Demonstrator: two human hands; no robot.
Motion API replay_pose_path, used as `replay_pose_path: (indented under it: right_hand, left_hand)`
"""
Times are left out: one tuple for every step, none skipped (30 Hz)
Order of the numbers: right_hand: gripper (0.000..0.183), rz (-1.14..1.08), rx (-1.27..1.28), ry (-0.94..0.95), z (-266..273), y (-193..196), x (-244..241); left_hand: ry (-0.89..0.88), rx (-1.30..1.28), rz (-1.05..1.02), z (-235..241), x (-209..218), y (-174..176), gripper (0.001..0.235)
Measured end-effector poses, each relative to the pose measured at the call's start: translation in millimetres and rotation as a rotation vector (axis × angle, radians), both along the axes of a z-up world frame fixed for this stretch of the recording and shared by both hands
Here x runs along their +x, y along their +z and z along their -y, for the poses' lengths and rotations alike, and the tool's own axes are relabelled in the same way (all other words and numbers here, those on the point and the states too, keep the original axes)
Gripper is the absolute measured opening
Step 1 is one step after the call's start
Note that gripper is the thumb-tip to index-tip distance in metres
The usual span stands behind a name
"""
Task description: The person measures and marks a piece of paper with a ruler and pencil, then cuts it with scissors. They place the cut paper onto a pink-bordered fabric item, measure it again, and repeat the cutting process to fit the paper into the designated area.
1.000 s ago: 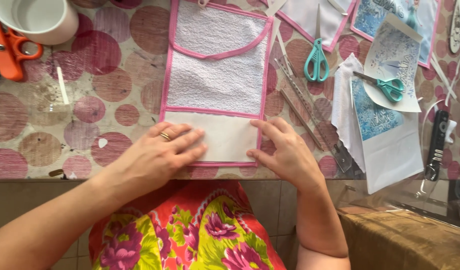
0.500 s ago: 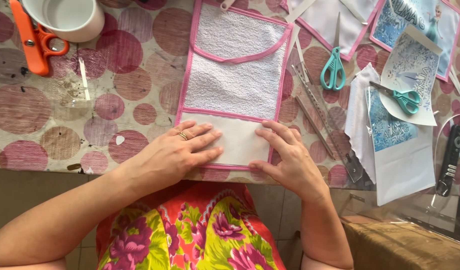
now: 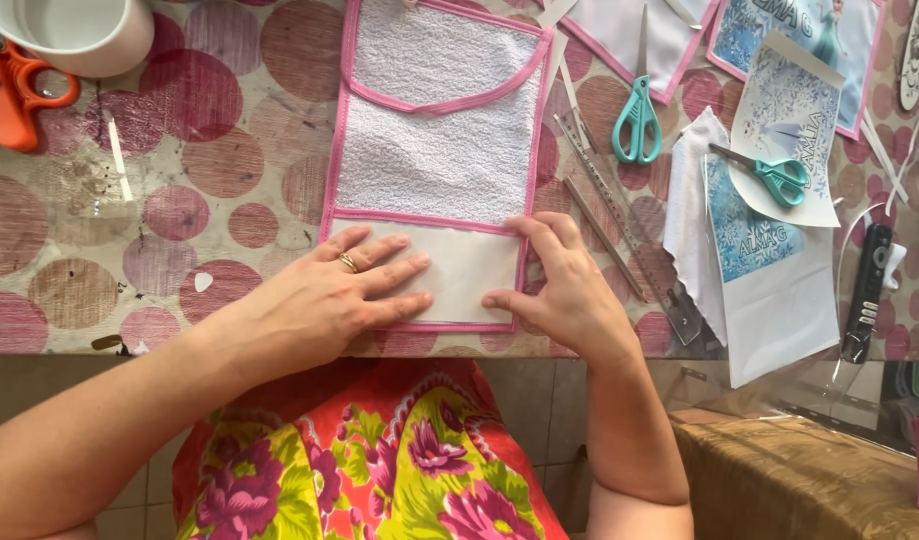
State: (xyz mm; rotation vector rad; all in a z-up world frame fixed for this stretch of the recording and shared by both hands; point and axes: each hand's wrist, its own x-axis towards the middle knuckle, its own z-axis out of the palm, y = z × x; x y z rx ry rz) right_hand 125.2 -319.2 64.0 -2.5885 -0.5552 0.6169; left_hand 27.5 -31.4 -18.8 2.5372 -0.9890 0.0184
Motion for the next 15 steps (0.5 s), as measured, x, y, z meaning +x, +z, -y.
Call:
replay_pose_path:
  right_hand:
    - [0.088,-0.001,0.000,0.001,-3,3,0]
    - [0.083,-0.009,-0.001,-0.001,-6,6,1]
    - [0.079,-0.017,-0.001,-0.004,-9,9,2]
    - [0.079,-0.016,0.000,-0.005,-8,8,1]
    - [0.073,-0.006,0.000,0.010,-8,8,2]
    - [0.066,0.004,-0.001,0.025,-8,7,2]
    - [0.066,0.000,-0.003,0.023,-8,6,2]
    - [0.058,0.033,0.038,0.053,-7,4,2]
    - [0.051,0.064,0.078,0.078,-6,3,1]
    - [0.051,0.058,0.073,0.074,-7,4,1]
    - [0.050,0.044,0.051,0.069,-9,5,2]
    - [0.050,0.031,0.029,0.064,-10,7,3]
    - [0.050,0.032,0.028,0.061,-12,9,5]
    - [0.051,-0.008,-0.017,0.043,-15,11,7]
    - [0.053,-0.050,-0.062,0.026,-17,13,8]
  left_hand:
    - [0.001,0.000,-0.001,0,1,-1,0.049]
    - [-0.017,0.004,-0.012,0,3,-1,0.053]
    - [-0.038,0.009,-0.022,-1,5,-2,0.056]
    - [-0.039,0.010,-0.022,-1,5,-3,0.056]
    - [-0.041,0.011,-0.014,-2,5,-3,0.057]
    - [-0.042,0.011,-0.006,-2,6,-5,0.057]
    - [-0.044,0.008,-0.010,-4,8,-3,0.057]
    - [-0.091,-0.013,-0.016,-6,11,-1,0.057]
    - [-0.141,-0.036,-0.025,-7,13,0,0.060]
    - [-0.145,-0.041,-0.031,-7,10,1,0.060]
    - [-0.138,-0.036,-0.027,-7,11,1,0.060]
    - [-0.131,-0.032,-0.023,-7,11,3,0.060]
    - [-0.134,-0.032,-0.022,-7,12,3,0.060]
    - [-0.131,-0.029,-0.020,-6,12,3,0.060]
    - [-0.127,-0.026,-0.019,-6,11,3,0.060]
